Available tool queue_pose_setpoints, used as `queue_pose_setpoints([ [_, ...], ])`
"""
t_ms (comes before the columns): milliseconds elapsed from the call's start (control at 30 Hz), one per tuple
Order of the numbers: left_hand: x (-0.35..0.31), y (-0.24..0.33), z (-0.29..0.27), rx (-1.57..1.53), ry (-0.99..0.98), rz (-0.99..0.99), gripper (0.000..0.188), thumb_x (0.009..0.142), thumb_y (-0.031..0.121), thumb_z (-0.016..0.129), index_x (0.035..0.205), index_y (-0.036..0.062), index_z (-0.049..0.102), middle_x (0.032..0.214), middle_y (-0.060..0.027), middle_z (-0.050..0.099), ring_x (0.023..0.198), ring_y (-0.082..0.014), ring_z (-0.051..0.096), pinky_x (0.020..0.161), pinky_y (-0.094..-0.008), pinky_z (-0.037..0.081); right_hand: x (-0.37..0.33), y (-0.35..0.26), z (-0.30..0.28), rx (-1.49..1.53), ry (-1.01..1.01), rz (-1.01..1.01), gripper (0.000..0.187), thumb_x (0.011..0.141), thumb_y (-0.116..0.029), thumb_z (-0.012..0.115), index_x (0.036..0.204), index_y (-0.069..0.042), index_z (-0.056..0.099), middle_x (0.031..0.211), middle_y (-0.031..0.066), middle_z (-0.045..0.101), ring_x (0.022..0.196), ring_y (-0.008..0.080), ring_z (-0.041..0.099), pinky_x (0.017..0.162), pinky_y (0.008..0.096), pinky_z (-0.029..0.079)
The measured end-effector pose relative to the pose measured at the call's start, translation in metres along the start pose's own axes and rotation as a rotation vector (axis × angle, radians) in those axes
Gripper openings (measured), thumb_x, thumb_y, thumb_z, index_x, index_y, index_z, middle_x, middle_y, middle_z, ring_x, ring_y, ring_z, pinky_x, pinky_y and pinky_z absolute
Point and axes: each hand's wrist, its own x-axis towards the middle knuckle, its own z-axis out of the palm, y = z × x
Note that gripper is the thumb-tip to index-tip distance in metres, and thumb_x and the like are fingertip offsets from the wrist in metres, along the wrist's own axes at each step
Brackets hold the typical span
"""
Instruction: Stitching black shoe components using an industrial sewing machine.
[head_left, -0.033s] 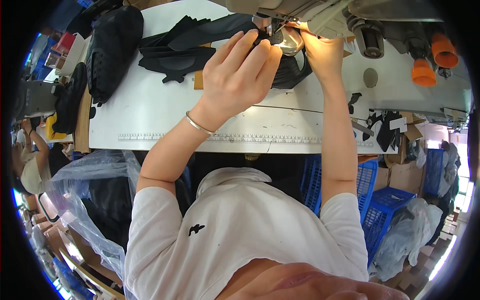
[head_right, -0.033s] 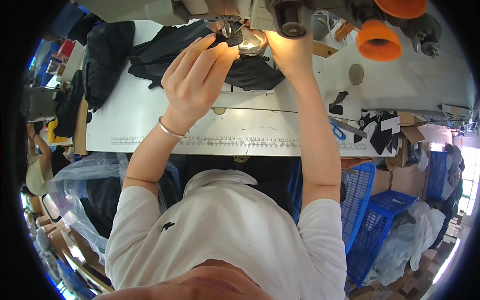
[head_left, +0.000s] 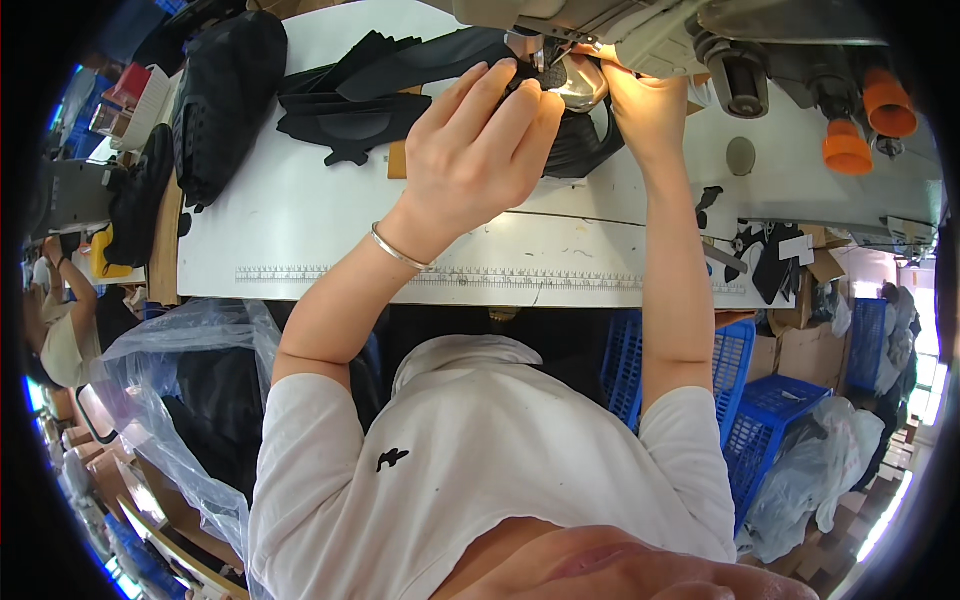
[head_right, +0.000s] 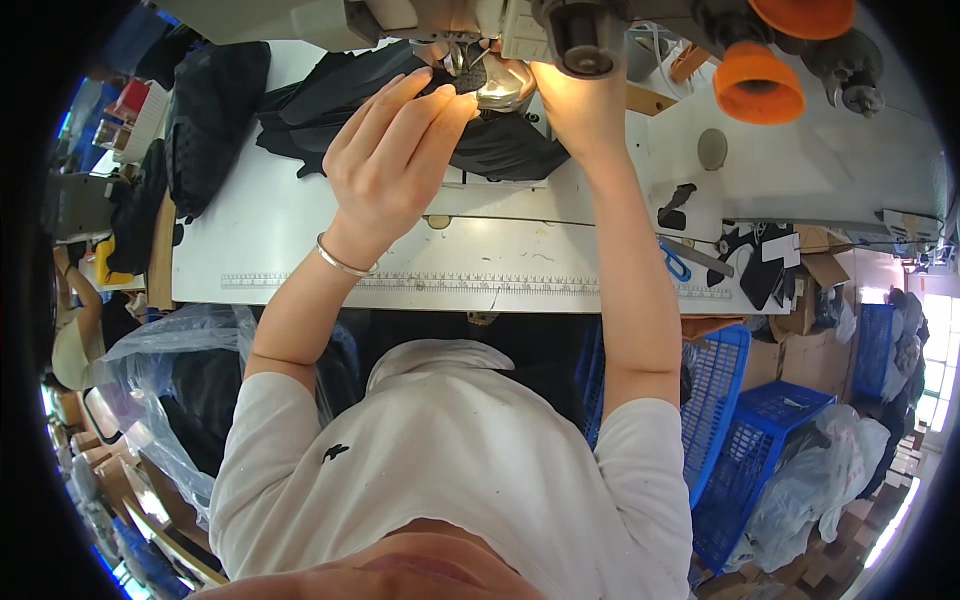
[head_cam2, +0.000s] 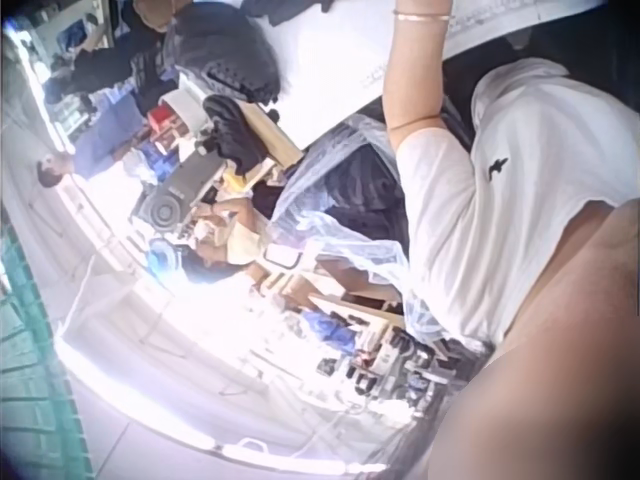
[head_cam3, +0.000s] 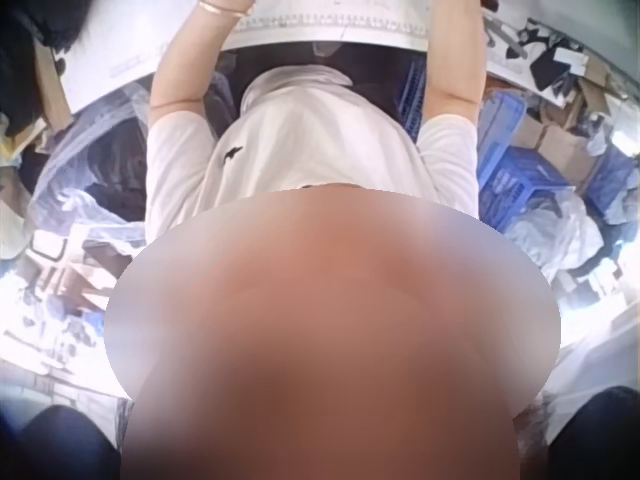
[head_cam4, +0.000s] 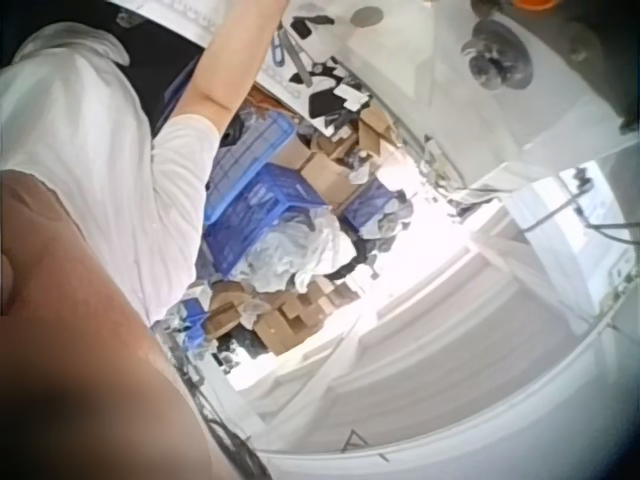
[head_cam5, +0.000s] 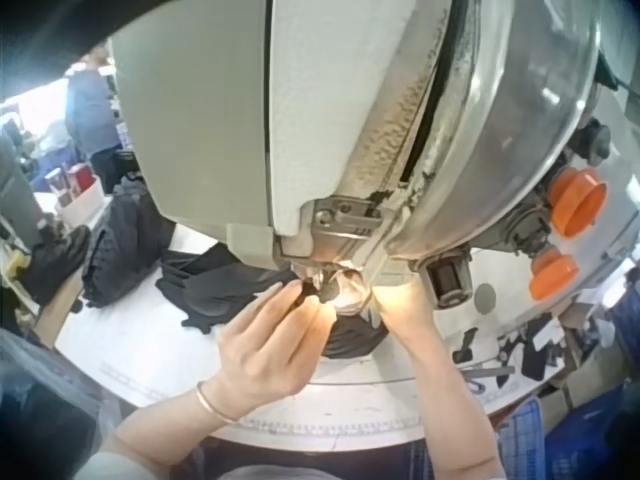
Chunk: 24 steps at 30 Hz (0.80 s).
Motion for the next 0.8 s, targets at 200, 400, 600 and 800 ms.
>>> queue_pose_setpoints([
  [200, 0.002, -0.001, -0.001, -0.028, 0.015, 0.0, 0.008, 0.072, 0.004, 0.072, 0.081, 0.0046, 0.071, 0.09, -0.0054, 0.064, 0.091, -0.0245, 0.07, 0.082, -0.0356, 0.062, 0.001, 0.007, 0.005, 0.003, 0.05, -0.132, 0.008, 0.093, -0.001, 0.067, 0.096, 0.002, 0.074, 0.078, -0.0074, 0.063, 0.069, 0.0002, 0.052, 0.059, 0.0207, 0.038],
  [400, 0.015, -0.017, -0.029, -0.177, -0.152, -0.077, 0.014, 0.077, 0.007, 0.074, 0.091, 0.0056, 0.074, 0.092, -0.0032, 0.069, 0.093, -0.0229, 0.072, 0.077, -0.0333, 0.061, -0.006, -0.029, -0.001, -0.023, 0.093, 0.075, 0.02, 0.085, -0.004, 0.067, 0.07, 0.001, 0.055, 0.06, 0.0073, 0.055, 0.054, 0.0191, 0.05, 0.056, 0.0365, 0.042],
  [600, 0.004, -0.123, -0.034, 0.0, -0.434, -0.051, 0.036, 0.087, 0.002, 0.068, 0.122, 0.0088, 0.072, 0.112, -0.0108, 0.071, 0.102, -0.0304, 0.067, 0.091, -0.0397, 0.052, -0.07, -0.072, 0.02, -0.146, 0.234, -0.293, 0.026, 0.095, -0.008, 0.065, 0.119, -0.01, 0.075, 0.106, 0.0019, 0.07, 0.091, 0.0169, 0.058, 0.083, 0.0289, 0.044],
  [800, -0.009, -0.09, -0.016, -0.342, -0.343, 0.094, 0.048, 0.082, 0.014, 0.067, 0.13, 0.0136, 0.07, 0.128, -0.0038, 0.07, 0.117, -0.0266, 0.065, 0.101, -0.0444, 0.053, -0.082, -0.113, 0.042, -0.348, 0.132, -0.213, 0.042, 0.09, -0.014, 0.074, 0.131, -0.012, 0.066, 0.096, -0.0009, 0.071, 0.09, 0.0163, 0.06, 0.098, 0.0362, 0.034],
])
